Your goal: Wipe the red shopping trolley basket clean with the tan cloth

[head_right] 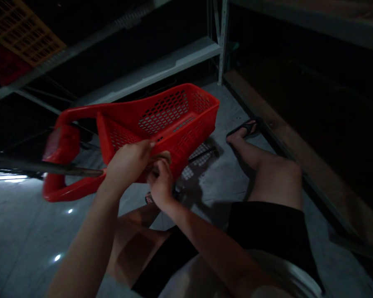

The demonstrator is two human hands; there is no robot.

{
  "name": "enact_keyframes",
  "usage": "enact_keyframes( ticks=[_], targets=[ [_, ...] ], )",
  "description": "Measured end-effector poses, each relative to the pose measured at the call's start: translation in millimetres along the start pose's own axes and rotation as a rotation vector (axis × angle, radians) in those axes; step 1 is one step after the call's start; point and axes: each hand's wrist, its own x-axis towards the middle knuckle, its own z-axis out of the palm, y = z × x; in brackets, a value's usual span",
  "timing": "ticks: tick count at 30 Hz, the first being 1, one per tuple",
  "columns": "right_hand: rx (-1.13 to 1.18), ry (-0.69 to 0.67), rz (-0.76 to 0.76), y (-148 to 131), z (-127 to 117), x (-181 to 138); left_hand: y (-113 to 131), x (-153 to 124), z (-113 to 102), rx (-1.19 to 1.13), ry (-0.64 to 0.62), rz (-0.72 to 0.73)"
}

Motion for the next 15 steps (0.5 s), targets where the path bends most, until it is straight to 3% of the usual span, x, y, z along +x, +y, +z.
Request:
enact_keyframes(
  ticks=[4, 7, 9, 12, 15],
  targets=[
    [0.000, 0.239, -0.067, -1.0, -20.4, 56.5, -20.0, -50.1, -9.1, -0.175, 0.265, 0.172],
    [0.001, 0.330, -0.140, -1.7, -25.5, 85.6, -40.1, -101.8, -14.4, -0.051, 0.530, -0.052],
    [0.038, 0.322, -0.158, -5.1, -16.5, 80.9, -54.2, -125.0, -15.3, 0.026, 0.649, -0.262],
    [0.036, 0.247, -0.147, -21.1, 11.9, 42.3, -73.0, -129.4, -12.8, 0.085, 0.662, -0.393],
    [0.051, 0.124, -0.156, -47.7, 39.4, -4.9, -84.2, -110.1, -7.0, 0.169, 0.460, -0.363]
  ],
)
